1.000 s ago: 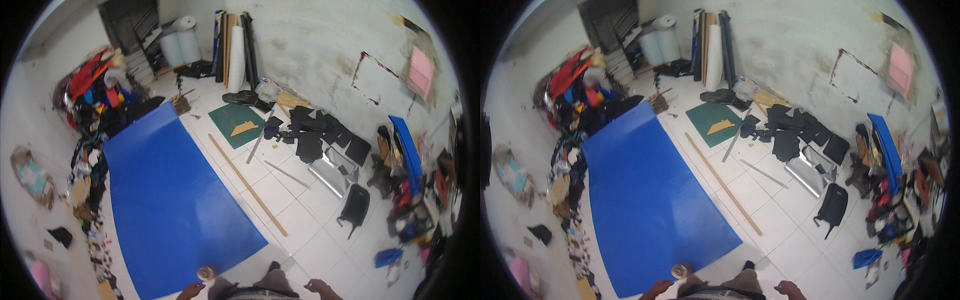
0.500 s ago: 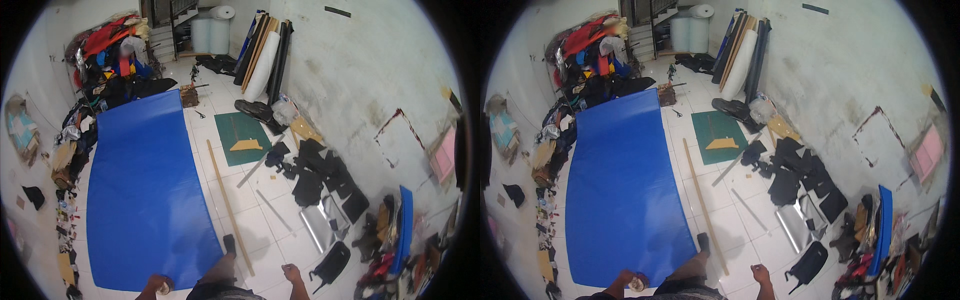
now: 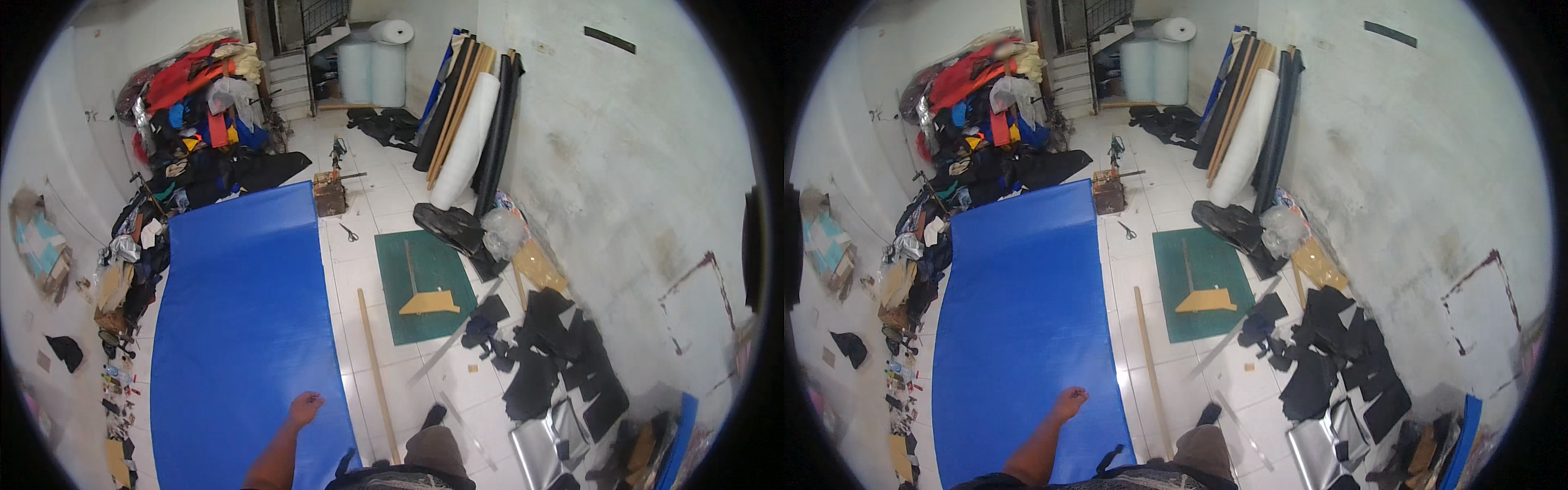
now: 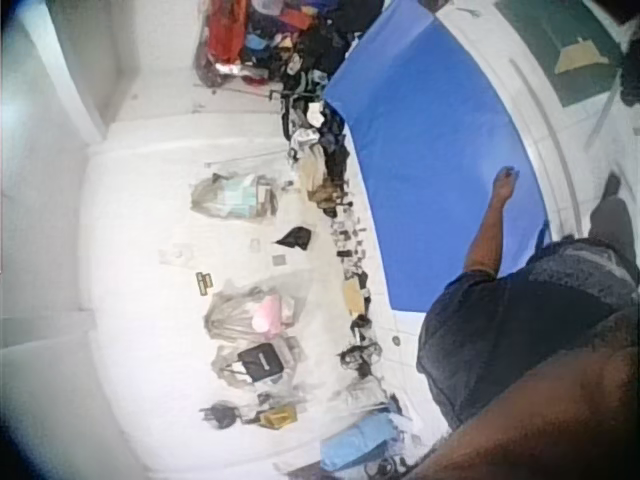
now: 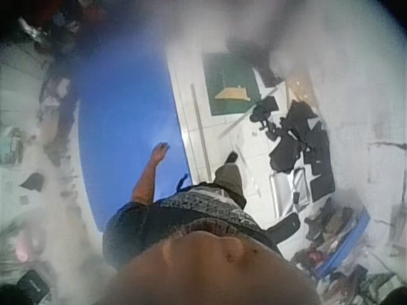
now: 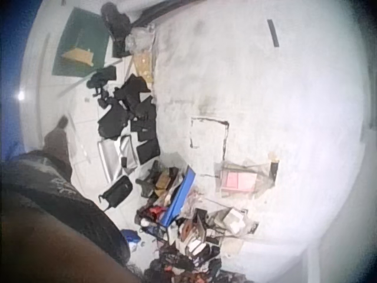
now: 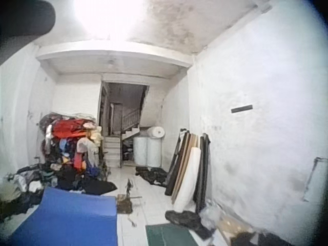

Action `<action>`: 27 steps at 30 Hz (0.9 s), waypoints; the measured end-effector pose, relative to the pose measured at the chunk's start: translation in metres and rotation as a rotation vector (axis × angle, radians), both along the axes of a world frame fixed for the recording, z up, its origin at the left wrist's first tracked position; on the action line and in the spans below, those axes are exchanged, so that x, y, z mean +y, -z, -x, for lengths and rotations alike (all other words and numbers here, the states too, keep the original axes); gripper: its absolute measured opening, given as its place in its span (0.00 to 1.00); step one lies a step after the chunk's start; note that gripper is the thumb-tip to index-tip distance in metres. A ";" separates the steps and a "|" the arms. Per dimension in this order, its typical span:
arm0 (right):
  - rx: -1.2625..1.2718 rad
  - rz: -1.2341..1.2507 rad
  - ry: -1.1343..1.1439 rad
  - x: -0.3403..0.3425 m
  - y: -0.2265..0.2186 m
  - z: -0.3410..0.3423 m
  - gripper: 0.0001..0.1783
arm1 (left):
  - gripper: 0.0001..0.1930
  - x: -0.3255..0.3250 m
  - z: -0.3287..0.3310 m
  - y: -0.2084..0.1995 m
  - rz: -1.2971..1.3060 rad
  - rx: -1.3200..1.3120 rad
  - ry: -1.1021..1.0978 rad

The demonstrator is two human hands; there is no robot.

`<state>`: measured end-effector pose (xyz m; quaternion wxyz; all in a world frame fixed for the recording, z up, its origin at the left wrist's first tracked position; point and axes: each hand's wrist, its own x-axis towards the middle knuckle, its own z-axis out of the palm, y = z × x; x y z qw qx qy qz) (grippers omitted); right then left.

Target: The person lays out a large blue sheet of fabric on a tiled floor, uses a wooden stick to measure and align it, and then cuts the fabric into sections using a pair of scissors.

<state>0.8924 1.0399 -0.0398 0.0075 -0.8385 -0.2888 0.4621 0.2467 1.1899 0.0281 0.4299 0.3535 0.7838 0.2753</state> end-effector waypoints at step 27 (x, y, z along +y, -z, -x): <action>0.152 -0.140 -1.583 1.088 -0.081 0.488 0.28 | 0.28 0.519 0.058 0.108 0.167 0.041 -0.480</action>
